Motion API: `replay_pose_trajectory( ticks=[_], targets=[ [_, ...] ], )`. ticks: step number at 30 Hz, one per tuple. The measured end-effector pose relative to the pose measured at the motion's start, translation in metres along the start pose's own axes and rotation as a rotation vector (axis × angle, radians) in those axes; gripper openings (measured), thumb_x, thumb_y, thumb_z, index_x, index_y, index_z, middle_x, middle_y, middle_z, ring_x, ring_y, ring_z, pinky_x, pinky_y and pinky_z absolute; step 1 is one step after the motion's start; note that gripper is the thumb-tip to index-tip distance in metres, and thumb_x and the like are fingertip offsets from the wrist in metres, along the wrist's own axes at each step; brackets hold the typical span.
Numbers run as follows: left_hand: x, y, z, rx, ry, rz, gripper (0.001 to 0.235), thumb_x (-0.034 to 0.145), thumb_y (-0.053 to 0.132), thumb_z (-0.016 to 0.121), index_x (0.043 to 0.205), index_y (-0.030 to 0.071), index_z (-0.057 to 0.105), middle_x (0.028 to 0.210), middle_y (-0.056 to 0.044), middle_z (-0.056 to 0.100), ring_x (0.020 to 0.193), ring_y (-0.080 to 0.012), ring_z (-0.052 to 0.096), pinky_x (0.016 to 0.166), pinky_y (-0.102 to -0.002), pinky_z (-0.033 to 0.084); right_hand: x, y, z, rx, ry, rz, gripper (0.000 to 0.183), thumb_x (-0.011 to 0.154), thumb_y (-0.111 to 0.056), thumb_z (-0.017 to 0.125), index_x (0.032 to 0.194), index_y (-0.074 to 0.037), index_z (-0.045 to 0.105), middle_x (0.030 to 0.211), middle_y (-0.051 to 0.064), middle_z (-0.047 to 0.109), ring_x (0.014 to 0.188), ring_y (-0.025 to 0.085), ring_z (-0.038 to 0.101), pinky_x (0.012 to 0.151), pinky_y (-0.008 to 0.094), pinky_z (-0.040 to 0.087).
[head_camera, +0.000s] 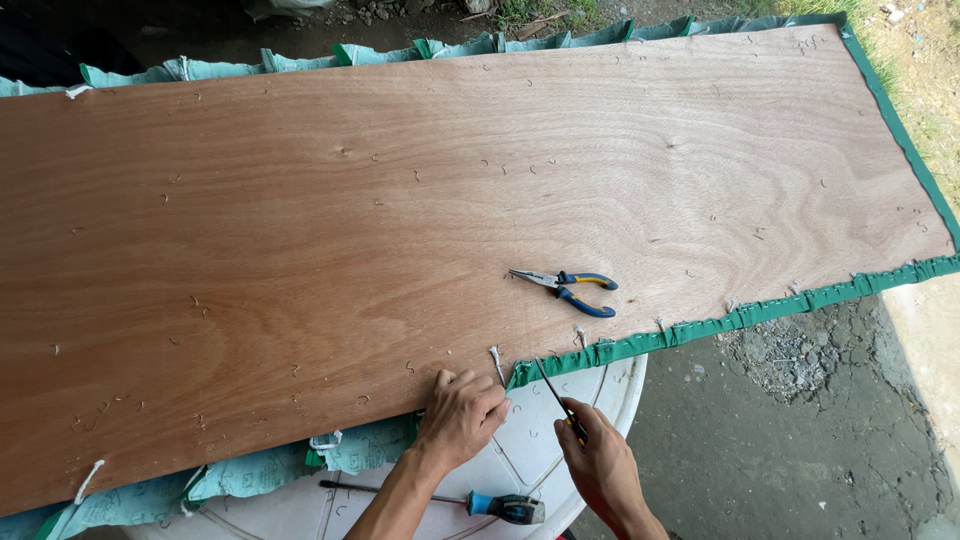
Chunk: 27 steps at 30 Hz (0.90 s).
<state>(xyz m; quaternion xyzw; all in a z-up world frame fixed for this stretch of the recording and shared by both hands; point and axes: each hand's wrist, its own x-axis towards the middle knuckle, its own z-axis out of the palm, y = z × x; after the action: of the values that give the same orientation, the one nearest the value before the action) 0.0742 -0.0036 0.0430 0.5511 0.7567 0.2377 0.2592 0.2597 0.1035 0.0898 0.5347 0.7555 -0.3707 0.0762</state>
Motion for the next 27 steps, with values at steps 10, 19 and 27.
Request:
replay_pose_trajectory(
  ticks=[10,19,27],
  targets=[
    [0.010,0.016,0.024,0.097,0.245,-0.129,0.034,0.088,0.034,0.073,0.105,0.005,0.067,0.096,-0.012,0.068,0.091,-0.0267,0.062,0.081,-0.043,0.045,0.016,-0.018,-0.026,-0.286,0.030,-0.041,0.037,0.098,-0.037,0.056,0.132,-0.023,0.065,0.105,0.001,0.072,0.083,0.019,0.075,0.072,0.035,0.059],
    [0.001,0.022,0.032,-0.060,0.414,-0.058,0.015,0.087,0.018,0.076,0.092,0.009,0.065,0.090,-0.005,0.068,0.090,-0.0256,0.064,0.080,-0.044,0.044,0.078,-0.006,-0.058,-0.842,0.079,-0.410,0.032,0.100,-0.026,0.054,0.127,-0.037,0.068,0.102,0.000,0.068,0.081,0.017,0.061,0.085,0.037,0.046],
    [0.004,0.015,0.029,-0.238,0.453,-0.113,0.016,0.089,0.020,0.075,0.087,0.008,0.065,0.085,-0.007,0.068,0.085,-0.0270,0.063,0.081,-0.044,0.043,0.135,-0.062,-0.074,-1.012,-0.186,-0.831,0.020,0.094,-0.033,0.061,0.104,-0.030,0.079,0.099,0.003,0.067,0.091,0.020,0.057,0.092,0.046,0.038]
  ],
)
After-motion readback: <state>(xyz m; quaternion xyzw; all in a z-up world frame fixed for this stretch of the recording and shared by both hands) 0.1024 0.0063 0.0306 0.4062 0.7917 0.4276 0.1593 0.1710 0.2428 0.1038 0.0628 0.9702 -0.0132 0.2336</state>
